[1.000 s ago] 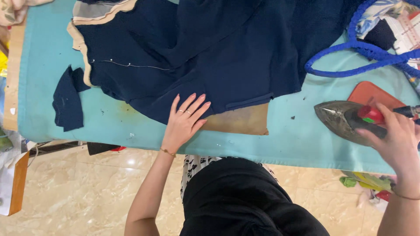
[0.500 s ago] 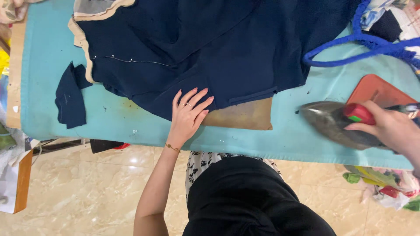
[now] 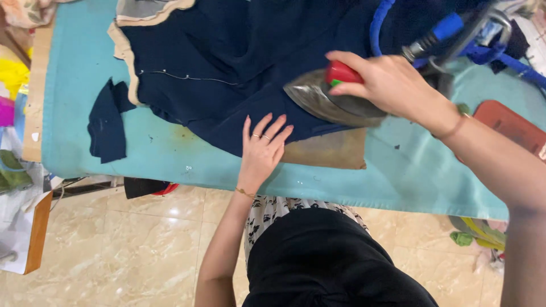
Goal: Cutting out fabric patterns with scissors and then using a steam iron to press fabric on a tailoring ham/pad.
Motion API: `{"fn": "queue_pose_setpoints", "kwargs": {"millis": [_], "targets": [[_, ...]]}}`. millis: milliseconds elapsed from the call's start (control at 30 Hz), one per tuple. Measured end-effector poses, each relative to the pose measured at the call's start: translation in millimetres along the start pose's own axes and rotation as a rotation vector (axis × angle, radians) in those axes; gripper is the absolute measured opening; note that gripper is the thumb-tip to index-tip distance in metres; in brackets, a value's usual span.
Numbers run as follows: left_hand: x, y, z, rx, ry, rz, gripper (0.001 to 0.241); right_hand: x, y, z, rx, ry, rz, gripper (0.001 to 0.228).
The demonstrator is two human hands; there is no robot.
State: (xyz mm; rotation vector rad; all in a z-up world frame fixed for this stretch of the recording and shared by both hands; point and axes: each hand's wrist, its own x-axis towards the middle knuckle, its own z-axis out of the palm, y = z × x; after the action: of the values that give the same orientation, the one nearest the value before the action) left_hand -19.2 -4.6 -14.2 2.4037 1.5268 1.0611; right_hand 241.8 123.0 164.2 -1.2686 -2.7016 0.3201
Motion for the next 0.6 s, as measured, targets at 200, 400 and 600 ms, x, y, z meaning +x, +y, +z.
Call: {"fn": "queue_pose_setpoints", "kwargs": {"millis": [200,400,600], "targets": [[-4,14,7,0.076,0.006,-0.04,0.044,74,-19,17,0.019,0.04,-0.177,0.061],[-30,27,33,0.156,0.039,-0.096,0.045,102,-35,37,-0.058,-0.029,-0.31,0.052],[-44,37,31,0.205,0.125,-0.144,0.047,83,-34,31,-0.125,-0.103,-0.417,0.048]]}}
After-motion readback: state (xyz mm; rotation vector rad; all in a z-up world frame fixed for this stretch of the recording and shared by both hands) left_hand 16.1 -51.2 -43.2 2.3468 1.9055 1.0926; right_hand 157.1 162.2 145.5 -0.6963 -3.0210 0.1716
